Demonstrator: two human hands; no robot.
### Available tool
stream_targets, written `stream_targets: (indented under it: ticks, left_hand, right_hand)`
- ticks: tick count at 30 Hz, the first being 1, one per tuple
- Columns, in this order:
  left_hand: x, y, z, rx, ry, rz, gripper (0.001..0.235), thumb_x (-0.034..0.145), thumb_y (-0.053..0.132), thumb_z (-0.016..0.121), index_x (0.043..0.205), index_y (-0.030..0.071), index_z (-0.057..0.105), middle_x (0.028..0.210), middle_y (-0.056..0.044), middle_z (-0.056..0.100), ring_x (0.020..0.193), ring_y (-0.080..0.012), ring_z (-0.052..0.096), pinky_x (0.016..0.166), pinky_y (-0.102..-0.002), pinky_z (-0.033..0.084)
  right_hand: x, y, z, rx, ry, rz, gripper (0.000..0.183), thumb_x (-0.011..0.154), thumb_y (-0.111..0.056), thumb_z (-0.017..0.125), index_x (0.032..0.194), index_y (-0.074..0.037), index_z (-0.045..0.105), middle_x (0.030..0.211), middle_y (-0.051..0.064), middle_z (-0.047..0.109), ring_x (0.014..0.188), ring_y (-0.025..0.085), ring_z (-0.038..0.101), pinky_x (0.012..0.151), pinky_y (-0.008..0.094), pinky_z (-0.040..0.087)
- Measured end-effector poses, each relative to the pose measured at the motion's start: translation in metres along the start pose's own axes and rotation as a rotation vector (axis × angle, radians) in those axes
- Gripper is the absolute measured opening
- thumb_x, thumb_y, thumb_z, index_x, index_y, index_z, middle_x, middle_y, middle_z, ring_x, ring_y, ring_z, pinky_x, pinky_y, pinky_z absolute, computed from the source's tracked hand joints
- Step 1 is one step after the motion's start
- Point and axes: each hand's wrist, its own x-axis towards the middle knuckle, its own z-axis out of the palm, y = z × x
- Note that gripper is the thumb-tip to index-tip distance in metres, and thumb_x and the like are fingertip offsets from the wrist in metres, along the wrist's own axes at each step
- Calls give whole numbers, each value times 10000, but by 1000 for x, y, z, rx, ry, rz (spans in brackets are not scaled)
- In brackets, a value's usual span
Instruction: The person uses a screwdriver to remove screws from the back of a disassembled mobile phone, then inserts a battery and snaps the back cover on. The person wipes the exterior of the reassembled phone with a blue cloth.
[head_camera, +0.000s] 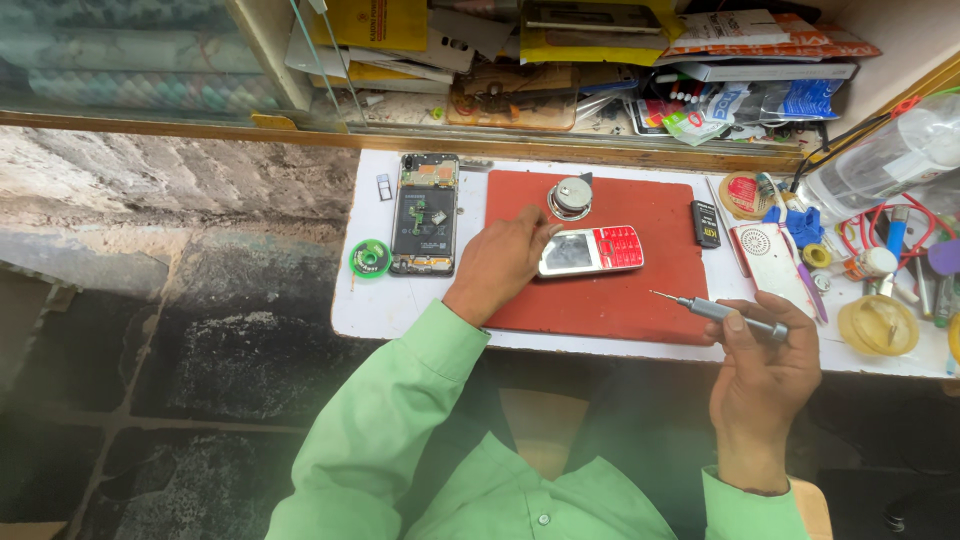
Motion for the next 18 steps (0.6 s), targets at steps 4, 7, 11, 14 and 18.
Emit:
stream_targets:
  ticks: [4, 7, 11, 14, 18]
  left_hand:
    - [-8, 2, 0, 18, 15, 118, 512, 842, 444, 746, 1108, 35, 591, 845, -213, 712, 815, -414, 678, 681, -536, 513]
    - [-19, 8, 0, -2, 82, 180, 478, 814, 341, 805, 1141, 64, 594, 877, -161, 687, 853, -378, 662, 726, -509, 503]
    - [-55, 23, 6, 30, 289, 325, 305, 862, 118, 774, 1142, 110, 653, 870, -100, 597, 834, -323, 614, 737, -459, 470]
    - [-80, 30, 10, 36, 377, 344, 289, 881, 82, 774, 1155, 123, 694, 893, -82, 579, 799, -290, 587, 716, -427, 461]
    - [-99, 32, 15, -64, 382, 303, 291, 879, 113, 802, 1159, 119, 721, 882, -55, 573, 793, -259, 572, 717, -407, 467]
  right_hand:
    - [0, 2, -4, 5, 10, 5, 342, 1042, 88, 659, 1357, 19, 545, 1109, 183, 692, 961, 230, 696, 857, 356, 594]
    - [0, 3, -7, 15, 14, -6, 309, 1056, 93, 659, 1335, 32, 542, 1120, 190, 693, 956, 222, 697, 881, 359, 598]
    - [0, 4, -12, 14, 28, -26, 302, 1064, 96, 661, 1333, 34, 540, 1125, 206, 693, 928, 227, 699, 856, 351, 602]
    - [0, 4, -18, 16, 34, -44, 290, 1079, 95, 661, 1332, 27, 537, 1132, 222, 695, 904, 226, 698, 836, 344, 599]
    - [-1, 4, -22, 7, 42, -50, 263, 1100, 94, 658, 1321, 21, 534, 1143, 237, 697, 894, 236, 702, 838, 349, 597]
